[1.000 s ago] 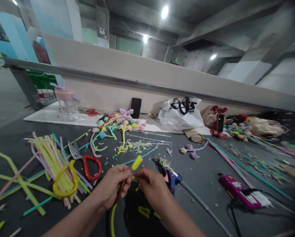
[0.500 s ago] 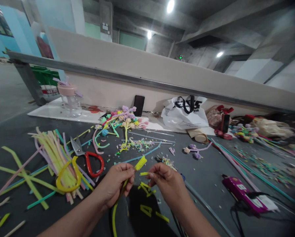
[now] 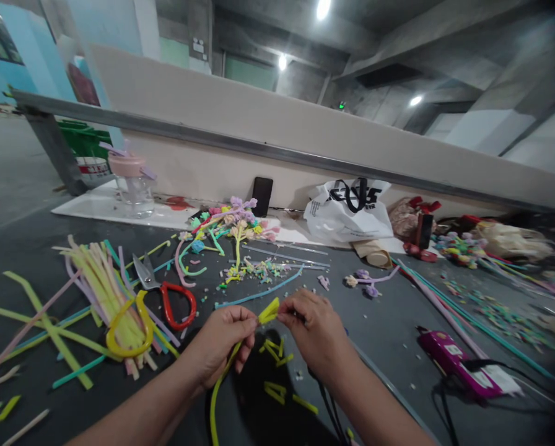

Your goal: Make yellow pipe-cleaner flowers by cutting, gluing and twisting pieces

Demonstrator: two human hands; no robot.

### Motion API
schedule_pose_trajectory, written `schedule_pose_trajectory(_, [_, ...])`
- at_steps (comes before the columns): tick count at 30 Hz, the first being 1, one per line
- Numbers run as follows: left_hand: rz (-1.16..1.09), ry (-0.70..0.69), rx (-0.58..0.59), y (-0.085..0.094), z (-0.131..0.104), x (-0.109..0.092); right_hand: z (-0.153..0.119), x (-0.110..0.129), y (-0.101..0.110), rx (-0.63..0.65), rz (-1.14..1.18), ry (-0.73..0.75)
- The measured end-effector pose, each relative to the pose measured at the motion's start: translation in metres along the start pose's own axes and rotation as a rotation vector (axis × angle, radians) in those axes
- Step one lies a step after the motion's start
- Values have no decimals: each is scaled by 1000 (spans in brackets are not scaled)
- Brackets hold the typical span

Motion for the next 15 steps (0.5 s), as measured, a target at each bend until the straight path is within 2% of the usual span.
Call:
schedule_pose_trajectory(6, [17, 3, -9, 1, 0, 1, 3, 1, -5, 47, -65, 23])
schedule_pose_trajectory(15, [48, 13, -11, 0, 0, 2, 6, -2, -8, 49, -12, -17])
Point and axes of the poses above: each hand's wrist, its own z-axis towards the middle knuckle, its own y-axis out of the back of the hand, x = y × z, the point moved 10 cm from there along z, towards the middle knuckle, and after that the axes turned 1 degree about -y, right-handed, at the moved point
